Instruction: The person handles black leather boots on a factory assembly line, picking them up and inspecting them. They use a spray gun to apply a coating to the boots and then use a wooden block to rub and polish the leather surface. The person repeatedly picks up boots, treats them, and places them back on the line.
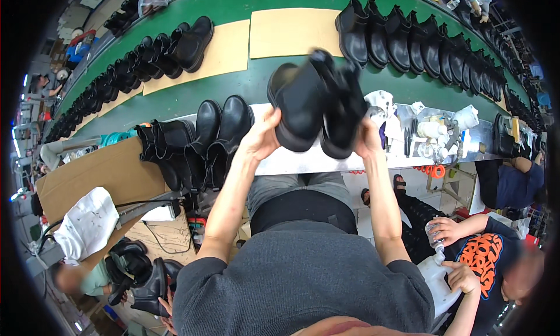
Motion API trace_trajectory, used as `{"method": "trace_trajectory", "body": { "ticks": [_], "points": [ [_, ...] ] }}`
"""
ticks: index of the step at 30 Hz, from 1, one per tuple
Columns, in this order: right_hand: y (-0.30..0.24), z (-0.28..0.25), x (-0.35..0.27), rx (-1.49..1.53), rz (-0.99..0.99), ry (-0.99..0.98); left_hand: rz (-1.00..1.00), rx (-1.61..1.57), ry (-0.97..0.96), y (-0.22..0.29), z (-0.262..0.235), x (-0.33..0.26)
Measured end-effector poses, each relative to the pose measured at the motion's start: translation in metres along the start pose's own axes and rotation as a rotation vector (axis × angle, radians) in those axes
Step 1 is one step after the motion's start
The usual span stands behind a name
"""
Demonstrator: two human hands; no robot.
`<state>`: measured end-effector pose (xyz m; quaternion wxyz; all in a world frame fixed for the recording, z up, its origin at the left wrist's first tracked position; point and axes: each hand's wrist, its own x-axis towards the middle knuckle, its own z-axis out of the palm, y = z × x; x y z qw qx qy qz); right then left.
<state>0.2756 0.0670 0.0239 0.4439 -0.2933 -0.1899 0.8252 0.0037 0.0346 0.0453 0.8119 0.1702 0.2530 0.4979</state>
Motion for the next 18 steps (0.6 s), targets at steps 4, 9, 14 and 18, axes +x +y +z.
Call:
{"method": "trace_trajectory", "body": {
  "ticks": [4, 9, 14, 18],
  "points": [
    [-0.01, 0.045, 0.035, 0.066, 0.011, 0.19, -0.055, -0.384, 0.089, 0.009, 0.016, 0.036],
    [-0.017, 0.055, 0.05, 0.144, 0.063, 0.38, -0.085, -0.545, 0.278, 0.012, 0.013, 0.054],
    [-0.019, 0.047, 0.054, 0.11, 0.098, 0.34, -0.1, -0.611, 0.253, 0.01, 0.012, 0.054],
    [-0.016, 0.047, 0.034, 0.084, 0.013, 0.186, -0.042, -0.686, 0.041, 0.003, 0.015, 0.031]
  ]
}}
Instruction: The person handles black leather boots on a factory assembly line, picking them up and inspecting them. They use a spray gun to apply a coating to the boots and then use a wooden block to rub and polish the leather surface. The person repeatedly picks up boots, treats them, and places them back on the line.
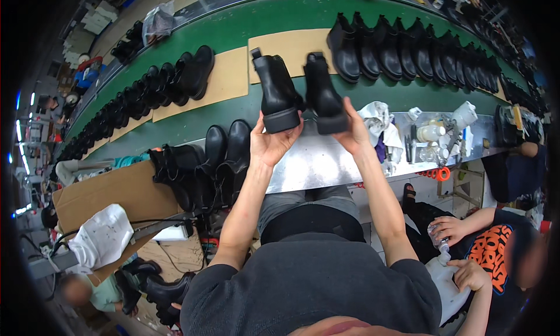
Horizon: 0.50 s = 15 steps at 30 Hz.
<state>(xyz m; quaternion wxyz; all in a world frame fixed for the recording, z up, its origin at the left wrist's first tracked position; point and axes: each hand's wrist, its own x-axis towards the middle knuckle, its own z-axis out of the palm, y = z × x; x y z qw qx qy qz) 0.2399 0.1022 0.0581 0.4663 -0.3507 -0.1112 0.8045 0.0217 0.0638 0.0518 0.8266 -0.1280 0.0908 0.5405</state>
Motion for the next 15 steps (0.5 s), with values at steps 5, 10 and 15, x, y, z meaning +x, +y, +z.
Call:
{"method": "trace_trajectory", "body": {
  "ticks": [5, 10, 15],
  "points": [
    [0.039, -0.082, -0.007, -0.11, 0.034, 0.112, -0.001, -0.187, -0.08, 0.001, -0.014, -0.015],
    [0.064, -0.09, -0.016, -1.059, -0.66, 0.498, 0.022, -0.169, -0.202, -0.003, -0.027, -0.018],
    [0.061, 0.062, -0.048, -1.407, -1.177, 0.118, 0.286, 0.077, -0.071, -0.024, -0.029, -0.003]
  ]
}}
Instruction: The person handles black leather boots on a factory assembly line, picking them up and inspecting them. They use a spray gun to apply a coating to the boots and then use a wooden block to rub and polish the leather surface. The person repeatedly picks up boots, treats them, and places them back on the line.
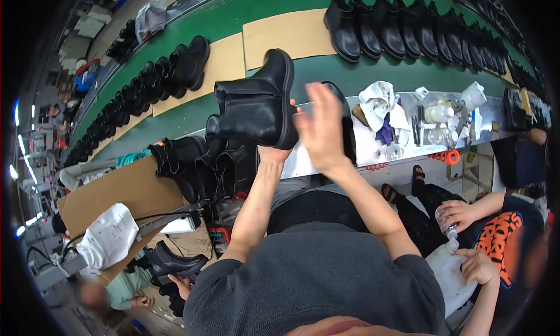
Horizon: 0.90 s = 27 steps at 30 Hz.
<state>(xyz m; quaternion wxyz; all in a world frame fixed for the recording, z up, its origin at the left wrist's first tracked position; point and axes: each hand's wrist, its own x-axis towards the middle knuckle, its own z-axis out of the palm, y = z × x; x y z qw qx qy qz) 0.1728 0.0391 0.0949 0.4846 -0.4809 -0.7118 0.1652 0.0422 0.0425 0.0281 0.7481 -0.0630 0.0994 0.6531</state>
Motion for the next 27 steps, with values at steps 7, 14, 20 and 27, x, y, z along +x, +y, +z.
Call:
{"method": "trace_trajectory", "body": {
  "ticks": [7, 14, 20, 27],
  "points": [
    [0.002, 0.029, -0.005, 0.329, 0.374, -0.121, 0.004, 0.375, 0.212, 0.005, -0.001, 0.001],
    [0.053, 0.047, -0.038, 0.688, 0.804, -0.163, 0.114, 1.52, 0.513, 0.007, 0.004, -0.036],
    [0.024, 0.03, -0.045, 0.627, 0.571, -0.373, 0.164, 0.969, 0.534, 0.033, 0.032, -0.04],
    [0.024, 0.028, -0.016, 1.004, 0.633, -0.202, 0.417, 0.757, 0.267, 0.02, 0.035, -0.043]
  ]
}}
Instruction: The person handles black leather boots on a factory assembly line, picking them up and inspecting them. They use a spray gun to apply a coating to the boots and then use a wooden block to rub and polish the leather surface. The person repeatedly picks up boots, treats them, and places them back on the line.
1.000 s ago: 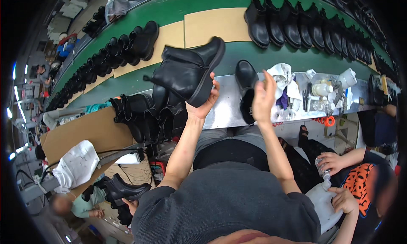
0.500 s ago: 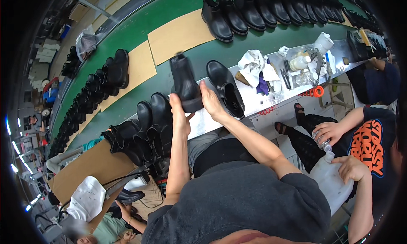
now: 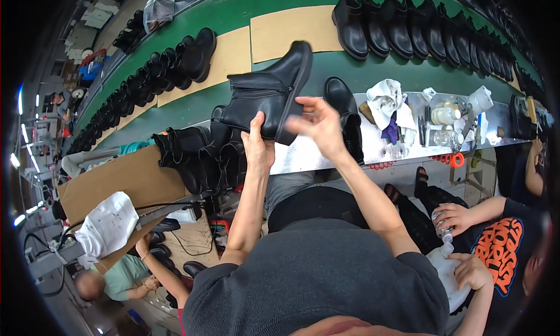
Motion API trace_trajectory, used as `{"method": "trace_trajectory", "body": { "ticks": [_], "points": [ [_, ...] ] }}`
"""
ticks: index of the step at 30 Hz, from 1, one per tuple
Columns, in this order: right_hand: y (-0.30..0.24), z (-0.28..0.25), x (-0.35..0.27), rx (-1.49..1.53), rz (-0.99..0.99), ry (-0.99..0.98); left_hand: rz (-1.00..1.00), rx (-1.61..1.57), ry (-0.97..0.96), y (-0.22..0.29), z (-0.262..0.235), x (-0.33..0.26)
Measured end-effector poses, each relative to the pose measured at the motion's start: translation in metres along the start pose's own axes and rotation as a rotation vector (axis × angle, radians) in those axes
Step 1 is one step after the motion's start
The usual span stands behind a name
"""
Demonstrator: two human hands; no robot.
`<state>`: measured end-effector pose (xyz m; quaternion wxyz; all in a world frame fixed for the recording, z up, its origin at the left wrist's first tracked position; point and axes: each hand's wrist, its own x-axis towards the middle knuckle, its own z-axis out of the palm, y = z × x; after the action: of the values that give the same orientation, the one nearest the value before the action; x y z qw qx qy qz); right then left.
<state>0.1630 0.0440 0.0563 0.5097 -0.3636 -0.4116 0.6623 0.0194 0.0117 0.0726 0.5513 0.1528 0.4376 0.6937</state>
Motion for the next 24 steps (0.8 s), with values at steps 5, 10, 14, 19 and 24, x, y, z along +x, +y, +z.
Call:
{"method": "trace_trajectory", "body": {
  "ticks": [5, 10, 14, 19, 24],
  "points": [
    [-0.038, -0.012, 0.021, -0.059, 0.013, 0.045, 0.07, -0.122, -0.021, -0.006, 0.012, 0.002],
    [-0.05, 0.004, 0.0, -0.254, -0.149, -0.048, 0.016, -0.136, -0.097, 0.006, 0.018, 0.014],
    [-0.056, -0.006, 0.013, -0.274, -0.108, -0.006, 0.003, -0.124, -0.092, 0.003, 0.021, 0.017],
    [-0.054, -0.013, 0.029, -0.148, -0.027, 0.161, -0.112, -0.195, -0.13, -0.008, 0.022, 0.021],
    [-0.058, -0.014, 0.044, -0.751, -0.218, 0.397, 0.006, -0.081, -0.043, -0.028, 0.041, 0.02]
  ]
}}
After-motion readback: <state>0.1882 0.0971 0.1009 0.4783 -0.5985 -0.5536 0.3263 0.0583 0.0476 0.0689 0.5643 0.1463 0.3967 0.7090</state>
